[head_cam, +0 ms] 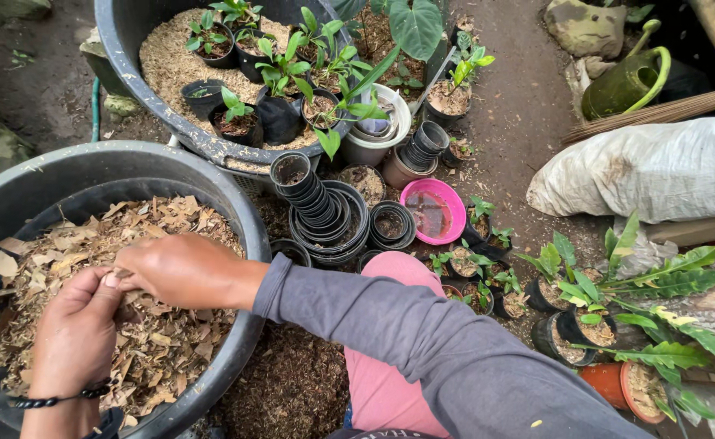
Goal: The person sits on the ground and mixes wood chips in a large black basin using both hands. They repeatedly lift, turn, and break apart the chips to blend them with finer material. The person occasionally picks out larger pieces and continues mixing until the end of the clip.
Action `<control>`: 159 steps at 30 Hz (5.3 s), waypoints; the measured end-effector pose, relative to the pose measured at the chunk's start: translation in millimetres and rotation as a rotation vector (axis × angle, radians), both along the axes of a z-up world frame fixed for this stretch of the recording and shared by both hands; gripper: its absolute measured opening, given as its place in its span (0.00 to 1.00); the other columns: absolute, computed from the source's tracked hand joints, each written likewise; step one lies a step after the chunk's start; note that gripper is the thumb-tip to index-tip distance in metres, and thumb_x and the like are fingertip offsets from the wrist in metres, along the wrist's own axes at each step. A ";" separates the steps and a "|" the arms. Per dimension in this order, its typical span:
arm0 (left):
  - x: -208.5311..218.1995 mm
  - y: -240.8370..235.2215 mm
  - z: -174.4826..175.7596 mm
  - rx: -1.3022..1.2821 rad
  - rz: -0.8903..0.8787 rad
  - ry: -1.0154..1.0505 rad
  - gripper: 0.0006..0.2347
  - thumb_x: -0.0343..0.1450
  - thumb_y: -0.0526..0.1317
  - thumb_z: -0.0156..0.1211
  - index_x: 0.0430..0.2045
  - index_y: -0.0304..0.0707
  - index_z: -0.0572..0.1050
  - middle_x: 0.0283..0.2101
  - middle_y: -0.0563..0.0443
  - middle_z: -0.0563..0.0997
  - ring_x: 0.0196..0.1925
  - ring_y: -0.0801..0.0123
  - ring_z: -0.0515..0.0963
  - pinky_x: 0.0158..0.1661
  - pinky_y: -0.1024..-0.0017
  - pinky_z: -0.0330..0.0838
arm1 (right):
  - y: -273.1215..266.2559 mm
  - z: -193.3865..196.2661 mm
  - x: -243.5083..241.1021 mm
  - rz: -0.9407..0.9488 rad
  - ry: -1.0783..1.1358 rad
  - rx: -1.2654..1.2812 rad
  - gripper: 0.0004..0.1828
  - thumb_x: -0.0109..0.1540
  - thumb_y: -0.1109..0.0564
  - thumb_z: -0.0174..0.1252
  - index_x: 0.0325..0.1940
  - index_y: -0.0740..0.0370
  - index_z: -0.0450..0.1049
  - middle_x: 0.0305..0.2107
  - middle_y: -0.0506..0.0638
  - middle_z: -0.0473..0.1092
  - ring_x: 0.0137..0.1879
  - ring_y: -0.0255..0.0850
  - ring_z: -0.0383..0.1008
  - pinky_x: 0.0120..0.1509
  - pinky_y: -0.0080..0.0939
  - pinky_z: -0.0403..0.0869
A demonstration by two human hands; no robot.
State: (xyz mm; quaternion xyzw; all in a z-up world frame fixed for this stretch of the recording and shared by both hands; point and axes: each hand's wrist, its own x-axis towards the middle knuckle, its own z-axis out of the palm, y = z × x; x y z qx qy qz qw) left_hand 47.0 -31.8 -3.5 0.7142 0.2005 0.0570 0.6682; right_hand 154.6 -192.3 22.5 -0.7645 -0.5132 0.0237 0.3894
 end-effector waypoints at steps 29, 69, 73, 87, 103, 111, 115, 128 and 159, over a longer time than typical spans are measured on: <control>-8.9 -25.4 21.1 -0.518 0.272 -0.168 0.05 0.80 0.35 0.54 0.45 0.33 0.75 0.44 0.48 0.82 0.40 0.70 0.83 0.43 0.70 0.81 | -2.2 19.6 -9.9 -0.056 0.166 0.204 0.13 0.63 0.52 0.61 0.52 0.54 0.77 0.43 0.51 0.75 0.49 0.47 0.79 0.51 0.45 0.78; 0.6 -13.8 12.8 -0.426 0.252 -0.126 0.13 0.77 0.37 0.52 0.54 0.34 0.76 0.39 0.57 0.81 0.38 0.79 0.82 0.41 0.74 0.85 | 6.9 4.7 18.9 0.032 0.448 -0.036 0.19 0.65 0.61 0.59 0.60 0.64 0.75 0.44 0.55 0.79 0.45 0.39 0.83 0.47 0.36 0.81; -1.0 -16.9 12.5 -0.264 0.150 -0.097 0.10 0.77 0.34 0.57 0.51 0.28 0.78 0.39 0.54 0.81 0.39 0.78 0.82 0.43 0.73 0.85 | 11.6 7.8 17.5 -0.008 0.278 -0.015 0.09 0.64 0.60 0.64 0.47 0.65 0.80 0.39 0.52 0.80 0.43 0.38 0.83 0.47 0.37 0.80; -1.3 -26.2 31.5 -0.034 0.062 -0.165 0.21 0.76 0.29 0.48 0.67 0.36 0.58 0.45 0.45 0.79 0.38 0.73 0.84 0.38 0.74 0.87 | 0.2 26.2 12.1 0.035 0.003 0.001 0.08 0.63 0.60 0.61 0.45 0.62 0.79 0.35 0.52 0.76 0.43 0.44 0.78 0.48 0.45 0.76; -8.9 -11.1 39.9 -0.277 0.039 -0.154 0.18 0.79 0.32 0.48 0.66 0.30 0.58 0.45 0.43 0.80 0.39 0.67 0.84 0.43 0.69 0.83 | 3.0 6.4 7.8 0.074 -0.110 0.158 0.07 0.64 0.57 0.58 0.45 0.61 0.74 0.38 0.53 0.73 0.47 0.50 0.76 0.53 0.51 0.74; -10.1 -12.0 44.7 -0.136 0.189 0.061 0.08 0.82 0.40 0.51 0.41 0.34 0.76 0.27 0.53 0.78 0.23 0.75 0.74 0.23 0.77 0.68 | 13.8 2.1 0.2 0.060 0.023 0.184 0.15 0.69 0.56 0.53 0.57 0.65 0.71 0.38 0.51 0.74 0.45 0.45 0.76 0.53 0.50 0.75; -14.8 -3.5 31.4 -0.045 0.209 0.123 0.08 0.82 0.40 0.52 0.40 0.34 0.75 0.25 0.55 0.74 0.20 0.76 0.69 0.21 0.77 0.61 | 18.3 -12.0 -4.7 0.105 0.021 0.162 0.23 0.68 0.52 0.53 0.64 0.65 0.68 0.39 0.52 0.73 0.45 0.43 0.76 0.49 0.43 0.77; -23.3 51.2 -68.8 -0.448 0.092 -0.024 0.20 0.85 0.57 0.45 0.29 0.43 0.66 0.18 0.61 0.65 0.17 0.81 0.61 0.18 0.82 0.56 | 59.6 -60.9 13.0 0.177 0.538 0.247 0.26 0.73 0.32 0.40 0.49 0.52 0.73 0.32 0.42 0.75 0.36 0.36 0.79 0.40 0.43 0.75; 9.2 64.4 -94.4 0.073 0.081 0.301 0.10 0.84 0.46 0.49 0.45 0.38 0.70 0.32 0.57 0.72 0.30 0.77 0.73 0.34 0.77 0.68 | 49.4 -82.1 18.4 0.094 0.244 0.160 0.11 0.63 0.60 0.50 0.49 0.52 0.70 0.26 0.41 0.71 0.29 0.33 0.73 0.34 0.46 0.73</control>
